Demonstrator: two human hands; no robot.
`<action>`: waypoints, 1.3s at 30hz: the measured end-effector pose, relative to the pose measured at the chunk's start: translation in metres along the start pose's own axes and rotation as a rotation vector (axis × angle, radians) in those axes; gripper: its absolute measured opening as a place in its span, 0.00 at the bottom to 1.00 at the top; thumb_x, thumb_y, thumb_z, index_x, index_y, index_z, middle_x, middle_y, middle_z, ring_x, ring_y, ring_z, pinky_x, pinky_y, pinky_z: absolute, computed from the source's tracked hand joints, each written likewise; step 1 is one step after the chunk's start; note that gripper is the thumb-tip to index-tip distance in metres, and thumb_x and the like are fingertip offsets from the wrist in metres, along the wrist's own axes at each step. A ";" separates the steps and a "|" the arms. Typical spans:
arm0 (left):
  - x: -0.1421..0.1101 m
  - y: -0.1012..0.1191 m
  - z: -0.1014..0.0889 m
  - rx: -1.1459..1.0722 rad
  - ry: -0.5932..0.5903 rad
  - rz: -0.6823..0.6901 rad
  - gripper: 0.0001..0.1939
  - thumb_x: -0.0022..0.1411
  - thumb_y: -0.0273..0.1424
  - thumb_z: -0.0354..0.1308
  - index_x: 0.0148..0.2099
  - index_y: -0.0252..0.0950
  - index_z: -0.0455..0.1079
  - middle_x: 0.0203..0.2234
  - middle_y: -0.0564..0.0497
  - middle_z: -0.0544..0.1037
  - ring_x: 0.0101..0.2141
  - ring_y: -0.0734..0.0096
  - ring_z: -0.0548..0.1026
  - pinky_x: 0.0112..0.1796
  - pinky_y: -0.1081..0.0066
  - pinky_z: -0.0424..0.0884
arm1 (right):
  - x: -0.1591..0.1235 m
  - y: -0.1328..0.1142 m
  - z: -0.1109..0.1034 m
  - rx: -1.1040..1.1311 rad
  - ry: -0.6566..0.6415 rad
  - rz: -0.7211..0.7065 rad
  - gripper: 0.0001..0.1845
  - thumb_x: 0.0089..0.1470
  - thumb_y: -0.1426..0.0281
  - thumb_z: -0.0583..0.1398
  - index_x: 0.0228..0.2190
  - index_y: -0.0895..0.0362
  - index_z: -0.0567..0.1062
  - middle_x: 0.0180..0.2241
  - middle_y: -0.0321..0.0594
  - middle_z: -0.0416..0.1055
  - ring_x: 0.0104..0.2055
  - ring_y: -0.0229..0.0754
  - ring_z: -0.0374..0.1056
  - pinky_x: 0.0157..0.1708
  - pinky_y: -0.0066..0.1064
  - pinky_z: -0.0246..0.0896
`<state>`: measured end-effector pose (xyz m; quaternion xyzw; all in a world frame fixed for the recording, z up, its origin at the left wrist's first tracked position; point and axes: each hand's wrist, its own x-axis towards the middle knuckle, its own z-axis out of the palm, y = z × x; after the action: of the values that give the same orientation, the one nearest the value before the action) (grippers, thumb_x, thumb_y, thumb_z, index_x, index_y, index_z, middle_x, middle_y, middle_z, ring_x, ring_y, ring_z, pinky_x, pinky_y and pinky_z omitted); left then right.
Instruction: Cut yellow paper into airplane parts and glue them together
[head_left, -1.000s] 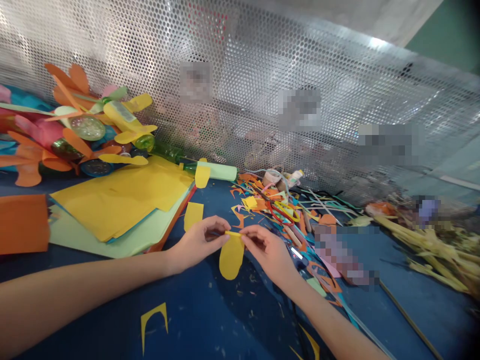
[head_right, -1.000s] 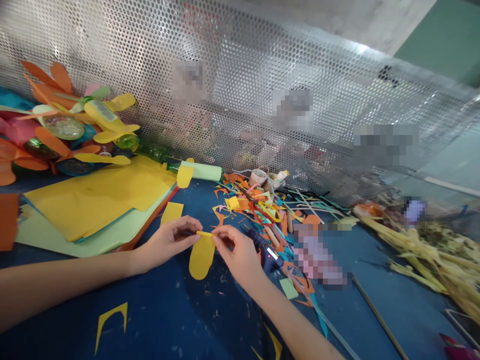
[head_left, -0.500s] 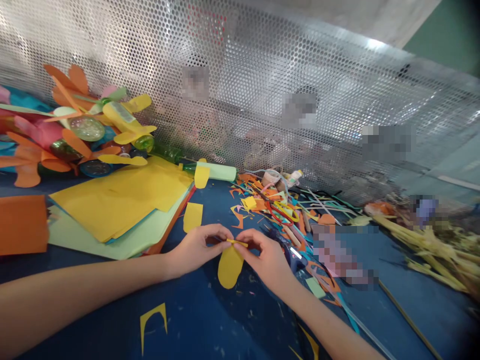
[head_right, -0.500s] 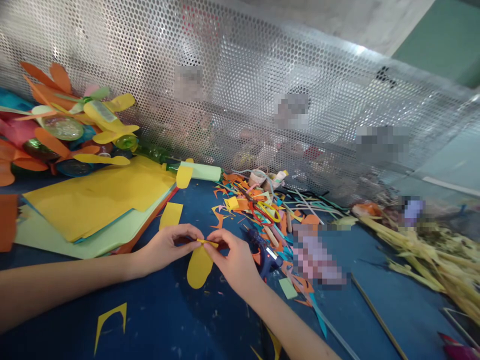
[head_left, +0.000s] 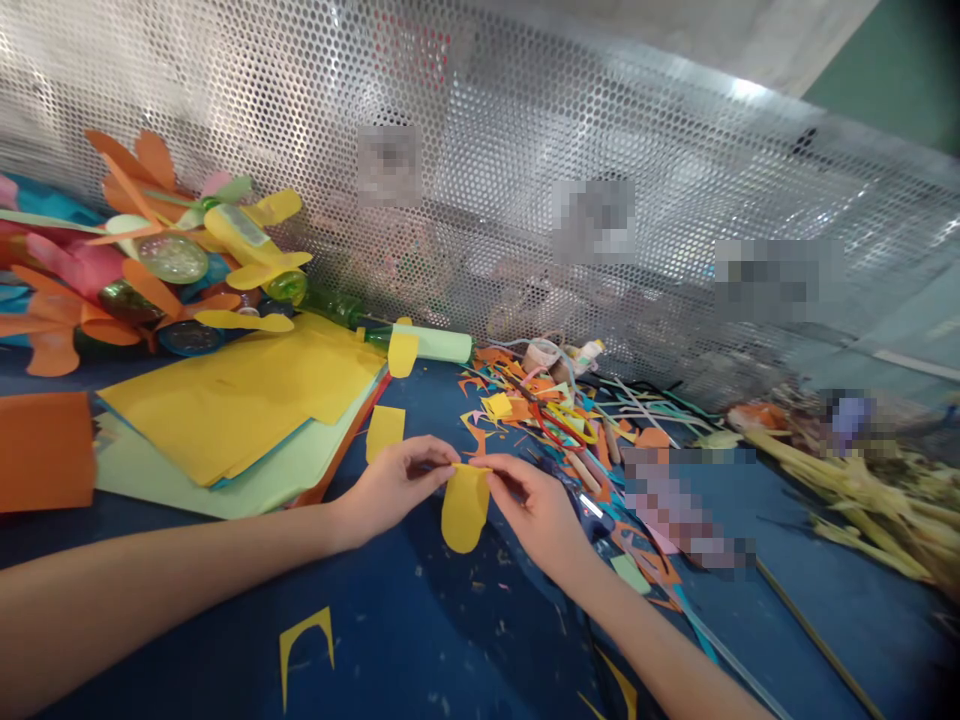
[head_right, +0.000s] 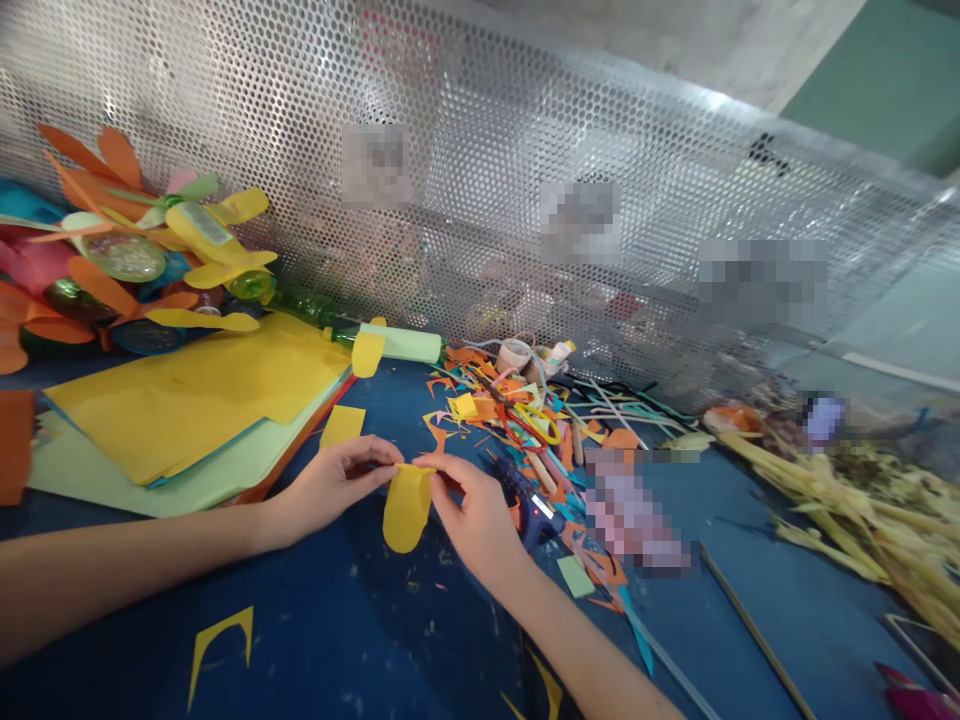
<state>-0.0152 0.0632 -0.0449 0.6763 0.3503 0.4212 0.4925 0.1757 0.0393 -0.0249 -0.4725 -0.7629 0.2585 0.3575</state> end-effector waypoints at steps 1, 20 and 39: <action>0.001 -0.001 0.000 -0.015 0.000 -0.011 0.06 0.58 0.30 0.53 0.38 0.35 0.68 0.33 0.51 0.74 0.36 0.71 0.72 0.40 0.69 0.69 | 0.000 0.001 0.000 0.006 -0.001 0.004 0.13 0.56 0.71 0.51 0.40 0.53 0.73 0.42 0.40 0.72 0.43 0.42 0.69 0.44 0.36 0.66; 0.004 -0.001 -0.005 -0.242 -0.188 -0.084 0.11 0.58 0.36 0.55 0.41 0.36 0.70 0.36 0.50 0.75 0.38 0.69 0.72 0.42 0.68 0.66 | -0.001 -0.010 -0.001 0.031 -0.045 -0.115 0.07 0.53 0.70 0.57 0.34 0.50 0.74 0.37 0.38 0.69 0.40 0.39 0.67 0.42 0.33 0.64; 0.007 -0.003 -0.002 -0.191 -0.035 -0.102 0.08 0.54 0.34 0.59 0.32 0.34 0.69 0.28 0.54 0.72 0.32 0.73 0.69 0.38 0.71 0.64 | 0.001 -0.005 -0.002 0.065 -0.058 0.108 0.05 0.53 0.66 0.57 0.31 0.55 0.70 0.29 0.35 0.71 0.31 0.37 0.68 0.34 0.28 0.65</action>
<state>-0.0147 0.0709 -0.0455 0.6148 0.3340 0.4152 0.5815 0.1741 0.0381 -0.0196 -0.4932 -0.7376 0.3157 0.3362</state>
